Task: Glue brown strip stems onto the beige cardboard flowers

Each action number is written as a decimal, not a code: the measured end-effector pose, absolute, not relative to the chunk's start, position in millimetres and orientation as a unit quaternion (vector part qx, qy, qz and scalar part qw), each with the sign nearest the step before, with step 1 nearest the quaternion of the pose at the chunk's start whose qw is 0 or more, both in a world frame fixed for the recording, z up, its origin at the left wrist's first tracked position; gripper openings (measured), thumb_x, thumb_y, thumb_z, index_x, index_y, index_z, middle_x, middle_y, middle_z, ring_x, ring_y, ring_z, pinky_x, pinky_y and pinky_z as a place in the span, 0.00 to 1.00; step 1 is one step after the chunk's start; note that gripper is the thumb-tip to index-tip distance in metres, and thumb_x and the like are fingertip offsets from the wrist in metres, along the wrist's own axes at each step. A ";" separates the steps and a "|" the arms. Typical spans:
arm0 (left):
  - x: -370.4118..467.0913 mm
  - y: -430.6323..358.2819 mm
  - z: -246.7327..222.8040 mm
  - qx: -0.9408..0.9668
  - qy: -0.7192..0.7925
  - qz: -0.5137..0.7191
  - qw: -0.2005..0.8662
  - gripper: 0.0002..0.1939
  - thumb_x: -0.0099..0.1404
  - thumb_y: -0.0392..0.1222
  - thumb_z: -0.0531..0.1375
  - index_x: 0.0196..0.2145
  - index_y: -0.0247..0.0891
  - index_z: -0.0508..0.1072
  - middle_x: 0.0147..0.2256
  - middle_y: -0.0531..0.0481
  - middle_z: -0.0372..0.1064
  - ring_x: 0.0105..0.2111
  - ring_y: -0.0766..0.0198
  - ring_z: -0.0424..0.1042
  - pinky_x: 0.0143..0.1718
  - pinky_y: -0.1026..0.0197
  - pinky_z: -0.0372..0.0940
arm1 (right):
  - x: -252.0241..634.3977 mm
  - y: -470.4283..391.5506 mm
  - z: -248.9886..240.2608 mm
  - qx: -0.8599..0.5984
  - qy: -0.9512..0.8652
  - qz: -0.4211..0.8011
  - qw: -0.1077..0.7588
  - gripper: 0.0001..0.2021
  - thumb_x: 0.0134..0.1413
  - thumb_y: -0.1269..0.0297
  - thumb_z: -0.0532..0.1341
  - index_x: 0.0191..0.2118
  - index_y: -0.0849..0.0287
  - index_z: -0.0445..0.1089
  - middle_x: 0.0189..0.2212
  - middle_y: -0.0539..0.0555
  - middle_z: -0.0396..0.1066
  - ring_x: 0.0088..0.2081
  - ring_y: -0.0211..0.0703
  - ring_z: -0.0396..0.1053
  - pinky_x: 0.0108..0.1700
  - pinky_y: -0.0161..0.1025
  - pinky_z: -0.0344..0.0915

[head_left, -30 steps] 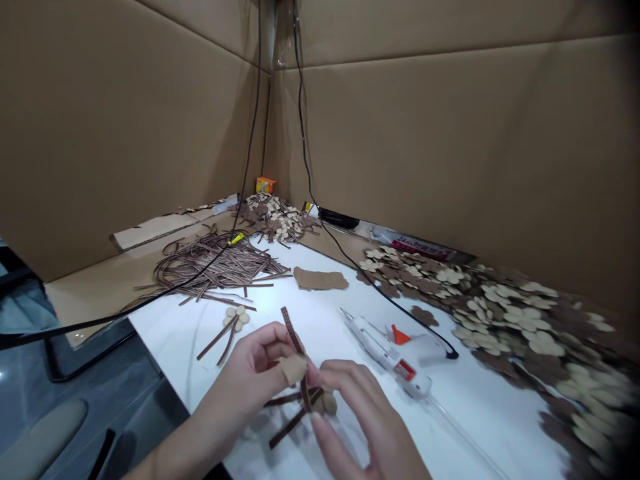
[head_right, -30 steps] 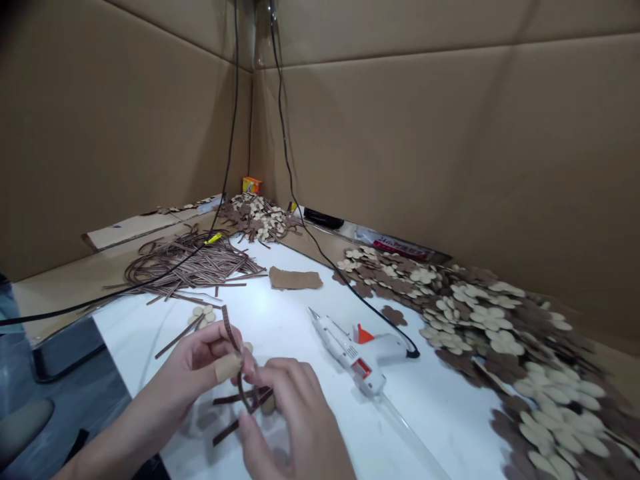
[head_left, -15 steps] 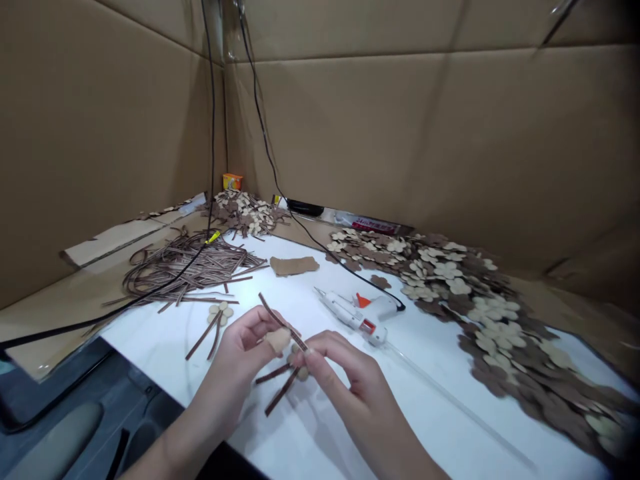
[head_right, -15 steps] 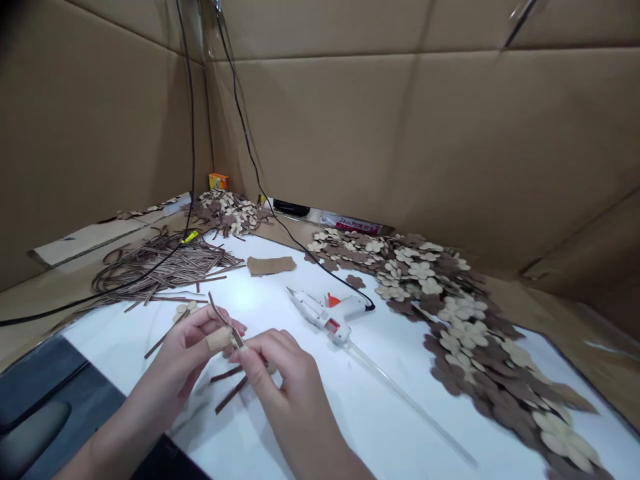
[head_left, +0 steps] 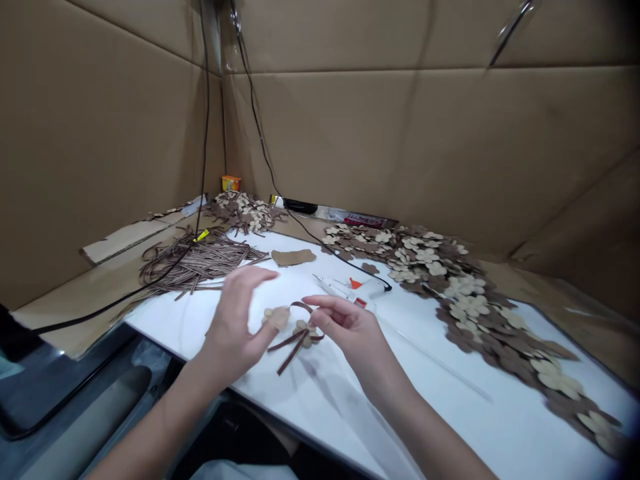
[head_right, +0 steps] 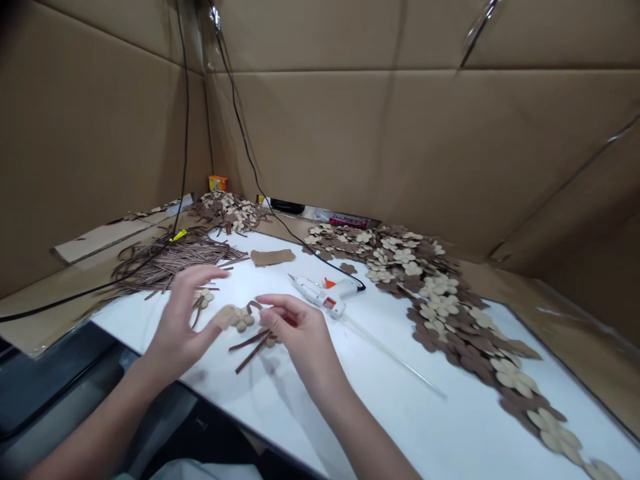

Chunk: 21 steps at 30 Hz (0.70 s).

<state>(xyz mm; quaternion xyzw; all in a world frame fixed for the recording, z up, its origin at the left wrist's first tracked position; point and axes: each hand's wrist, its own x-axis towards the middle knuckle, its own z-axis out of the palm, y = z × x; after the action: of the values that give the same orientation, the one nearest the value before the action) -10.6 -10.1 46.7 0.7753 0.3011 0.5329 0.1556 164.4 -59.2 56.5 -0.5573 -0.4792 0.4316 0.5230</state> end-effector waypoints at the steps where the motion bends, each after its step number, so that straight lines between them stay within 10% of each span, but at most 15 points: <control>1: -8.4 -9.6 49.8 0.815 0.280 0.483 0.154 0.18 0.60 0.37 0.58 0.49 0.42 0.64 0.47 0.46 0.64 0.52 0.56 0.59 0.52 0.54 0.55 | 164.8 -58.8 57.0 -0.551 -0.468 0.440 0.532 0.14 0.43 0.58 0.65 0.38 0.57 0.74 0.24 0.48 0.71 0.27 0.37 0.65 0.30 0.34 0.61; 21: 24.9 9.7 45.3 0.772 0.319 0.365 0.411 0.08 0.60 0.41 0.57 0.28 0.36 0.74 0.26 0.53 0.71 0.28 0.65 0.69 0.28 0.69 0.60 | 186.8 -37.4 50.1 -0.535 -0.552 0.402 0.498 0.10 0.45 0.57 0.65 0.31 0.58 0.76 0.31 0.52 0.75 0.38 0.43 0.70 0.43 0.40 0.62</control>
<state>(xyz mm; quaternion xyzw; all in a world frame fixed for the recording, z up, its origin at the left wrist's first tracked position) 24.9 9.7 45.3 0.7724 0.3188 0.3648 0.4107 186.8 -37.4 50.1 -0.5346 -0.5520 0.4018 0.4980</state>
